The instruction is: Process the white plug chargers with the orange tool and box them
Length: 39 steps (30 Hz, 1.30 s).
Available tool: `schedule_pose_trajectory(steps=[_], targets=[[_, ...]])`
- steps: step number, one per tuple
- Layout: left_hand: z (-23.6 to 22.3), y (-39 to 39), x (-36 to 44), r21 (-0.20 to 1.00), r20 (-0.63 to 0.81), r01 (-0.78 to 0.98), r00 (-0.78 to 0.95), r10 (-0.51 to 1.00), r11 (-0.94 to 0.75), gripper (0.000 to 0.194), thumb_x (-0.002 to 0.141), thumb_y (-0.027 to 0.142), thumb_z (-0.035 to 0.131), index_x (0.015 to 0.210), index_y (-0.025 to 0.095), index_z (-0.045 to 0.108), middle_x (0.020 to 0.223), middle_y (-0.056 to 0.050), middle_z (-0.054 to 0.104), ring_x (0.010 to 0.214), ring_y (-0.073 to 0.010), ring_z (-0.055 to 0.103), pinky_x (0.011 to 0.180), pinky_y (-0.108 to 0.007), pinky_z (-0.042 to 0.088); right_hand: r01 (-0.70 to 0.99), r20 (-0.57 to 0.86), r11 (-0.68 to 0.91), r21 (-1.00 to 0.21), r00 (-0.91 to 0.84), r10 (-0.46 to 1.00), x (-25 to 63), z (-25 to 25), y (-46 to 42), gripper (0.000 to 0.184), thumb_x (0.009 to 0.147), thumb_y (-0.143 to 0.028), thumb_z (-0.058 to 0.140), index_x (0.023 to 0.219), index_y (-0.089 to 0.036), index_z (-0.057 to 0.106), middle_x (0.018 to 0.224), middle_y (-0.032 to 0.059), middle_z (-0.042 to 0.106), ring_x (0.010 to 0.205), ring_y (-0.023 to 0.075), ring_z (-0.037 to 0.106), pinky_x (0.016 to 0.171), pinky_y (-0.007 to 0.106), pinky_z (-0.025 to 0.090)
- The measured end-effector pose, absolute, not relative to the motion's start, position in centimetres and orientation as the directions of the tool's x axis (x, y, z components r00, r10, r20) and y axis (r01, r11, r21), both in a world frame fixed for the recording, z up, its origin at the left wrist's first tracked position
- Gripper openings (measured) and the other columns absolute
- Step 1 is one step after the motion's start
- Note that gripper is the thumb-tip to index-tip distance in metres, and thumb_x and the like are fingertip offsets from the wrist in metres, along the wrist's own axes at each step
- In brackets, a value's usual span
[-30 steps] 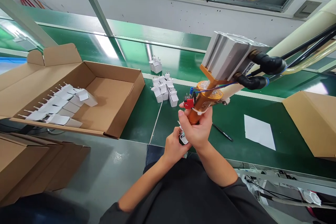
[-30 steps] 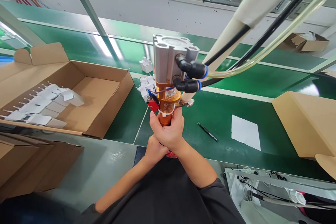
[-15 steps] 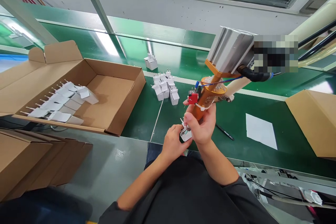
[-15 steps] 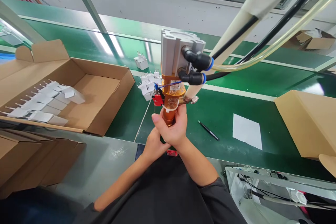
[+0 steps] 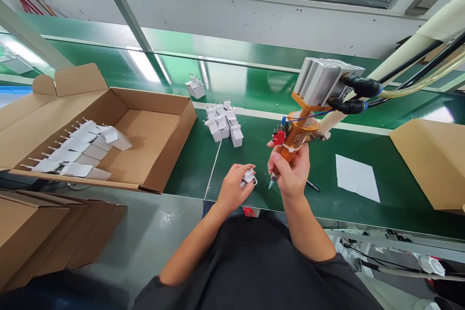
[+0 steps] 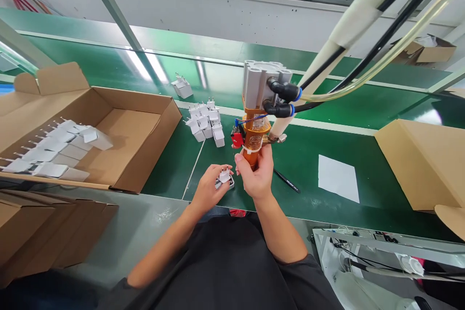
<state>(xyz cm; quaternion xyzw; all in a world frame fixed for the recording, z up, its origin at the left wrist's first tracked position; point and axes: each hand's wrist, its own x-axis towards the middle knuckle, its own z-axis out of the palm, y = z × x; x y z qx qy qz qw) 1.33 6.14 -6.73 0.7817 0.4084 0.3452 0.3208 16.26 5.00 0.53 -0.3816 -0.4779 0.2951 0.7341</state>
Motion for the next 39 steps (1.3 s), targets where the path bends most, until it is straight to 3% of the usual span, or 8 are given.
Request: schedule_pose_trajectory(steps=[5,11,14,19,24,29,32,39], targets=[[-6.0,4.8,0.1,0.477,0.388,0.542,0.577,0.719,-0.692,0.054,0.097,0.022,0.048,0.150,0.018,0.040,0.126,-0.011,0.067,0.108,-0.0262,0.058,0.097,-0.044,0.049,-0.073,0.479,0.534,-0.842,0.351,0.804,16.9,0.3,4.6,0.022,0.089,-0.030,0.066,0.101,-0.025,0.048,0.075,-0.0048,0.059,0.045,0.0072,0.050,0.039,0.020,0.042],[-7.4,3.9,0.8,0.391,0.534,0.612,0.457,0.711,-0.687,0.030,0.103,0.030,0.048,0.131,0.017,0.052,0.108,-0.009,0.071,0.095,-0.0219,0.066,0.085,-0.033,0.054,-0.079,0.479,0.536,-0.841,0.355,0.803,17.3,0.1,4.4,0.021,0.089,-0.032,0.066,0.099,-0.025,0.049,0.065,-0.0072,0.055,0.043,0.0086,0.050,0.039,0.021,0.042],[-8.2,3.9,1.1,0.338,0.487,0.715,0.424,0.764,-0.612,0.026,0.103,0.038,0.050,0.118,0.017,0.055,0.097,-0.008,0.071,0.084,-0.0208,0.067,0.072,-0.030,0.054,-0.067,0.465,0.520,-0.851,0.362,0.808,17.6,0.0,4.3,0.022,0.089,-0.033,0.067,0.099,-0.025,0.050,0.064,-0.0074,0.054,0.042,0.0084,0.049,0.038,0.021,0.041],[-8.0,4.5,0.8,0.150,0.298,0.790,0.536,0.789,-0.594,0.037,0.101,0.037,0.052,0.131,0.015,0.048,0.098,-0.008,0.069,0.087,-0.0225,0.066,0.067,-0.030,0.051,-0.062,0.453,0.506,-0.860,0.361,0.815,18.2,-0.1,3.8,0.024,0.088,-0.034,0.068,0.100,-0.024,0.050,0.061,-0.0082,0.052,0.042,0.0091,0.049,0.038,0.021,0.041],[-6.9,10.1,4.5,0.161,0.286,0.763,0.571,0.769,-0.626,0.040,0.101,0.033,0.051,0.135,0.012,0.048,0.112,-0.013,0.068,0.099,-0.0262,0.063,0.083,-0.037,0.050,-0.040,0.453,0.498,-0.866,0.355,0.818,19.2,-0.6,3.2,0.023,0.088,-0.030,0.068,0.101,-0.024,0.050,0.061,-0.0078,0.054,0.042,0.0094,0.049,0.039,0.021,0.041],[-5.7,16.6,10.2,0.167,0.219,0.753,0.601,0.769,-0.636,0.041,0.096,0.028,0.057,0.132,0.009,0.055,0.105,-0.018,0.070,0.107,-0.0326,0.058,0.089,-0.043,0.045,-0.017,0.465,0.502,-0.865,0.353,0.812,20.3,-0.9,2.8,0.022,0.087,-0.028,0.068,0.102,-0.024,0.052,0.061,-0.0074,0.054,0.043,0.0099,0.049,0.038,0.021,0.040],[-5.0,17.2,10.4,0.154,0.261,0.752,0.595,0.761,-0.641,0.055,0.093,0.033,0.061,0.141,0.007,0.050,0.113,-0.020,0.066,0.110,-0.0344,0.055,0.091,-0.045,0.043,-0.005,0.478,0.506,-0.862,0.323,0.817,20.7,-1.0,2.7,0.022,0.087,-0.028,0.068,0.102,-0.024,0.053,0.060,-0.0072,0.054,0.043,0.0101,0.048,0.038,0.021,0.040],[-5.5,16.2,4.1,0.223,0.481,0.891,0.252,0.840,-0.395,0.062,0.090,0.037,0.068,0.145,0.016,0.046,0.131,-0.022,0.051,0.119,-0.0392,0.052,0.096,-0.050,0.044,0.167,0.456,0.427,-0.889,0.414,0.788,20.8,-1.5,3.0,0.026,0.083,-0.027,0.072,0.101,-0.022,0.054,0.070,-0.0038,0.062,0.046,0.0098,0.051,0.041,0.023,0.044]])
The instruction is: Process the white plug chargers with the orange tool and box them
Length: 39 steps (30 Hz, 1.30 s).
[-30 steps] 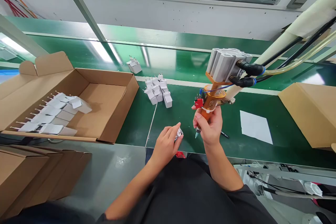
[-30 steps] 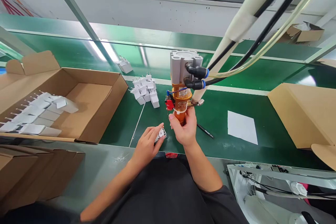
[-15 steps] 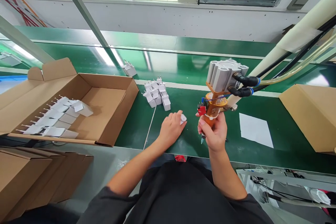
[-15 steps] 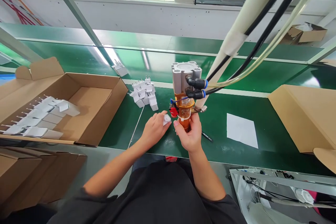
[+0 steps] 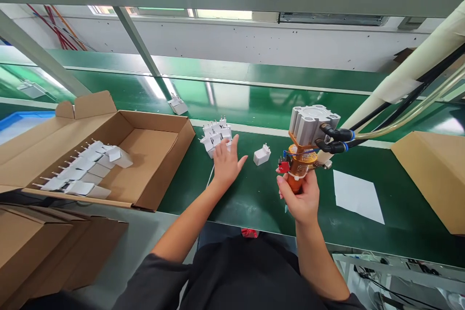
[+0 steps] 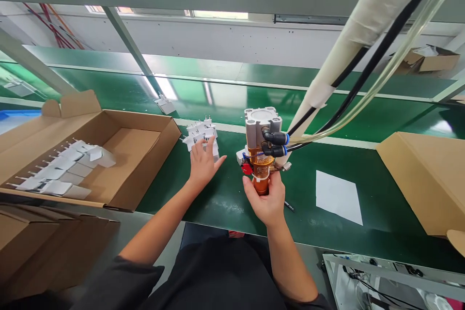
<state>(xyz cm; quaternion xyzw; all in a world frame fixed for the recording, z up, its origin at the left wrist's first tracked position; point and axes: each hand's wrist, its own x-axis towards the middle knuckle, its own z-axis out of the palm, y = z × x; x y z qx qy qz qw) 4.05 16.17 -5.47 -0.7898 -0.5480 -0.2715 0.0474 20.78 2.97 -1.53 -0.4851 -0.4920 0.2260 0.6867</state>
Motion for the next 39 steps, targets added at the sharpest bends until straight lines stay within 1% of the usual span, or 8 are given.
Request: schedule_pose_trajectory(steps=[4,9,16,20,24,28,35,39], targets=[[-6.7,17.3,2.0,0.302,0.440,0.878,0.217,0.872,-0.371,0.060,0.091,0.024,0.062,0.146,0.014,0.042,0.131,-0.023,0.047,0.115,-0.0356,0.058,0.089,-0.044,0.052,0.292,0.488,0.393,-0.872,0.458,0.743,20.3,-1.5,3.2,0.032,0.077,-0.029,0.079,0.094,-0.022,0.053,0.056,-0.0092,0.053,0.043,0.0097,0.048,0.042,0.023,0.043],[-6.7,15.2,0.1,0.490,0.371,0.765,0.250,0.894,-0.418,0.069,0.086,0.011,0.053,0.152,0.016,0.033,0.134,-0.021,0.046,0.108,-0.0278,0.063,0.081,-0.037,0.056,0.277,0.488,0.403,-0.872,0.437,0.756,20.0,-1.2,3.1,0.031,0.079,-0.030,0.077,0.096,-0.022,0.053,0.055,-0.0096,0.051,0.042,0.0098,0.046,0.042,0.024,0.042],[-6.8,7.4,-3.6,0.829,0.188,0.459,0.310,0.932,-0.319,0.065,0.086,0.028,0.066,0.146,0.027,0.041,0.116,-0.005,0.065,0.108,-0.0190,0.064,0.100,-0.037,0.052,0.216,0.434,0.377,-0.901,0.439,0.787,19.9,-1.5,2.9,0.033,0.079,-0.031,0.078,0.096,-0.022,0.051,0.058,-0.0090,0.054,0.044,0.0096,0.048,0.043,0.024,0.042],[-7.5,5.6,-3.6,0.931,0.075,0.330,0.239,0.968,-0.154,0.054,0.094,0.043,0.058,0.142,0.023,0.046,0.106,-0.006,0.068,0.097,-0.0188,0.069,0.091,-0.035,0.056,0.174,0.419,0.382,-0.908,0.424,0.803,19.5,-1.5,3.0,0.035,0.081,-0.031,0.077,0.102,-0.022,0.052,0.061,-0.0087,0.056,0.044,0.0097,0.049,0.044,0.025,0.044],[-8.2,5.2,-3.1,0.913,0.134,0.363,0.160,0.978,-0.185,0.039,0.097,0.045,0.050,0.126,0.021,0.060,0.106,-0.008,0.070,0.097,-0.0199,0.069,0.085,-0.033,0.057,0.108,0.444,0.437,-0.893,0.375,0.814,18.8,-1.0,3.5,0.034,0.084,-0.032,0.074,0.104,-0.023,0.049,0.064,-0.0076,0.057,0.045,0.0103,0.050,0.043,0.025,0.042],[-8.7,4.9,-2.5,0.782,0.251,0.518,0.247,0.936,-0.347,0.038,0.087,0.043,0.066,0.117,0.020,0.062,0.126,-0.012,0.065,0.112,-0.0253,0.065,0.092,-0.038,0.055,0.055,0.469,0.478,-0.876,0.324,0.822,17.5,-0.3,4.4,0.034,0.085,-0.033,0.073,0.103,-0.025,0.046,0.066,-0.0076,0.058,0.044,0.0097,0.048,0.042,0.025,0.041],[-8.1,4.1,-1.4,0.665,0.169,0.670,0.293,0.941,-0.328,0.029,0.088,0.041,0.064,0.110,0.023,0.059,0.089,-0.004,0.073,0.078,-0.0227,0.071,0.069,-0.030,0.053,0.039,0.486,0.502,-0.864,0.322,0.812,13.4,0.7,6.3,0.048,0.078,-0.040,0.080,0.105,-0.026,0.043,0.072,-0.0050,0.061,0.052,0.0121,0.056,0.050,0.027,0.048],[-7.1,3.5,-1.6,0.707,0.158,0.623,0.324,0.933,-0.336,0.027,0.083,0.037,0.065,0.105,0.022,0.062,0.082,-0.001,0.071,0.068,-0.0179,0.067,0.062,-0.026,0.048,0.067,0.511,0.521,-0.851,0.342,0.789,11.9,1.4,6.4,0.050,0.075,-0.040,0.082,0.103,-0.026,0.043,0.075,-0.0043,0.062,0.049,0.0112,0.054,0.049,0.027,0.049]])
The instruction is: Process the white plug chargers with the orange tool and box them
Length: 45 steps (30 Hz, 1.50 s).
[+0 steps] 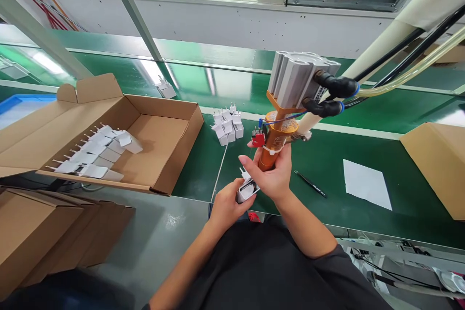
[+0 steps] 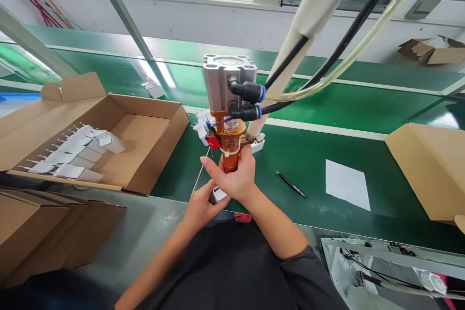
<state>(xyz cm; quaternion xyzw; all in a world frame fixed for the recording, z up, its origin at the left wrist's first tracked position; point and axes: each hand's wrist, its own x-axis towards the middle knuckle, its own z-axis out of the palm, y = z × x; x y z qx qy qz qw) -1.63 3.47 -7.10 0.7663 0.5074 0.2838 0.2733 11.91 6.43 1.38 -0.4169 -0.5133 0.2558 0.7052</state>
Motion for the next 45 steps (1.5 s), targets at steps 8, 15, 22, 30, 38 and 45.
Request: schedule_pose_trajectory(steps=[8,15,22,30,38,45], targets=[[-4.7,3.4,-1.8,0.789,0.183,0.508,0.340,0.922,-0.345,0.026,0.080,0.034,0.066,0.102,0.021,0.065,0.083,-0.001,0.070,0.069,-0.0160,0.064,0.065,-0.025,0.049,0.207,0.592,0.558,-0.804,0.376,0.713,12.0,1.7,6.2,0.030,0.080,-0.027,0.070,0.096,-0.025,0.045,0.059,-0.0093,0.054,0.046,0.0121,0.052,0.061,0.034,0.056],[-4.3,3.4,-1.5,0.786,0.167,0.502,0.388,0.907,-0.360,0.025,0.080,0.033,0.066,0.101,0.020,0.066,0.083,-0.001,0.071,0.067,-0.0163,0.064,0.064,-0.025,0.049,0.216,0.586,0.546,-0.810,0.358,0.727,12.2,1.5,5.9,0.026,0.080,-0.026,0.067,0.097,-0.024,0.047,0.060,-0.0079,0.056,0.046,0.0117,0.051,0.057,0.031,0.054],[-4.8,3.2,-1.6,0.784,0.134,0.521,0.387,0.912,-0.336,0.030,0.081,0.033,0.066,0.107,0.019,0.065,0.084,-0.002,0.071,0.068,-0.0160,0.063,0.063,-0.024,0.049,0.210,0.623,0.589,-0.780,0.335,0.707,12.1,1.9,5.8,0.035,0.080,-0.030,0.073,0.097,-0.025,0.044,0.061,-0.0098,0.056,0.041,0.0096,0.049,0.052,0.030,0.052],[-7.2,3.1,-0.3,0.787,0.214,0.501,0.327,0.921,-0.360,0.026,0.082,0.030,0.064,0.104,0.018,0.066,0.077,-0.002,0.069,0.061,-0.0153,0.059,0.060,-0.026,0.048,0.154,0.606,0.592,-0.791,0.325,0.726,11.3,2.3,5.8,0.041,0.081,-0.033,0.076,0.100,-0.026,0.041,0.071,-0.0073,0.060,0.040,0.0081,0.048,0.047,0.028,0.048],[-7.8,2.8,2.0,0.858,0.291,0.368,0.224,0.930,-0.357,0.026,0.077,0.027,0.067,0.100,0.018,0.063,0.089,-0.005,0.073,0.077,-0.0207,0.070,0.070,-0.029,0.055,0.167,0.573,0.553,-0.816,0.359,0.737,11.0,1.9,5.7,0.030,0.083,-0.028,0.070,0.095,-0.025,0.043,0.062,-0.0093,0.053,0.043,0.0084,0.048,0.045,0.025,0.046],[-8.0,2.7,2.1,0.860,0.276,0.366,0.251,0.928,-0.354,0.026,0.080,0.030,0.067,0.103,0.018,0.062,0.093,-0.005,0.074,0.083,-0.0222,0.071,0.075,-0.031,0.057,0.128,0.616,0.609,-0.782,0.306,0.726,11.6,2.3,5.8,0.033,0.083,-0.028,0.071,0.098,-0.025,0.043,0.067,-0.0074,0.056,0.044,0.0084,0.048,0.045,0.025,0.043]])
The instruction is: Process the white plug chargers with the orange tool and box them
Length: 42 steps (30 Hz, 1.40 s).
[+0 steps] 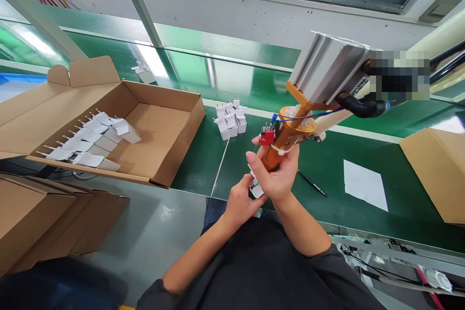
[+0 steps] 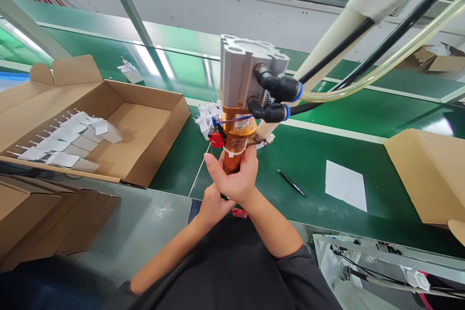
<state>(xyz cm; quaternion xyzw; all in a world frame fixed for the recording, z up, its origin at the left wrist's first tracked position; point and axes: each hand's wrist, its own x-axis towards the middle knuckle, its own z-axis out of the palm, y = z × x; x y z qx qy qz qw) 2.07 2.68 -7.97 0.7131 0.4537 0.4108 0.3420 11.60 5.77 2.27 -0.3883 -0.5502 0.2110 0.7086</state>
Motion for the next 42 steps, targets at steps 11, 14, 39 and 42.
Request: schedule_pose_trajectory(steps=[11,14,39,42], targets=[[-6.3,6.0,-0.8,0.849,-0.046,0.503,0.374,0.926,-0.160,0.038,0.080,0.040,0.071,0.112,0.021,0.062,0.106,-0.007,0.072,0.097,-0.0261,0.067,0.084,-0.036,0.054,-0.073,0.594,0.633,-0.771,0.278,0.755,13.9,0.9,5.9,0.025,0.090,-0.027,0.061,0.110,-0.027,0.046,0.076,-0.0050,0.055,0.048,0.0083,0.047,0.042,0.021,0.042],[-6.3,6.7,0.0,0.928,-0.086,0.366,0.383,0.920,-0.066,0.036,0.088,0.045,0.060,0.113,0.020,0.060,0.106,-0.006,0.073,0.097,-0.0240,0.069,0.084,-0.034,0.054,-0.067,0.577,0.618,-0.784,0.292,0.763,14.7,0.6,5.7,0.026,0.089,-0.025,0.061,0.111,-0.027,0.047,0.077,-0.0049,0.055,0.048,0.0080,0.047,0.042,0.021,0.042],[-7.9,4.0,0.6,0.616,0.395,0.645,0.245,0.886,-0.453,0.022,0.097,0.036,0.057,0.112,0.022,0.062,0.099,-0.006,0.072,0.090,-0.0198,0.068,0.078,-0.029,0.054,0.026,0.525,0.544,-0.839,0.303,0.795,18.4,-0.9,4.7,0.024,0.088,-0.027,0.064,0.104,-0.024,0.047,0.064,-0.0074,0.051,0.045,0.0089,0.044,0.041,0.022,0.038],[-8.0,3.9,0.9,0.655,0.389,0.644,0.161,0.907,-0.395,0.021,0.096,0.036,0.059,0.110,0.022,0.063,0.095,-0.004,0.072,0.082,-0.0180,0.068,0.073,-0.027,0.052,0.036,0.509,0.526,-0.849,0.319,0.800,18.8,-1.0,4.3,0.026,0.087,-0.030,0.065,0.104,-0.024,0.047,0.063,-0.0074,0.051,0.044,0.0098,0.045,0.041,0.023,0.039]])
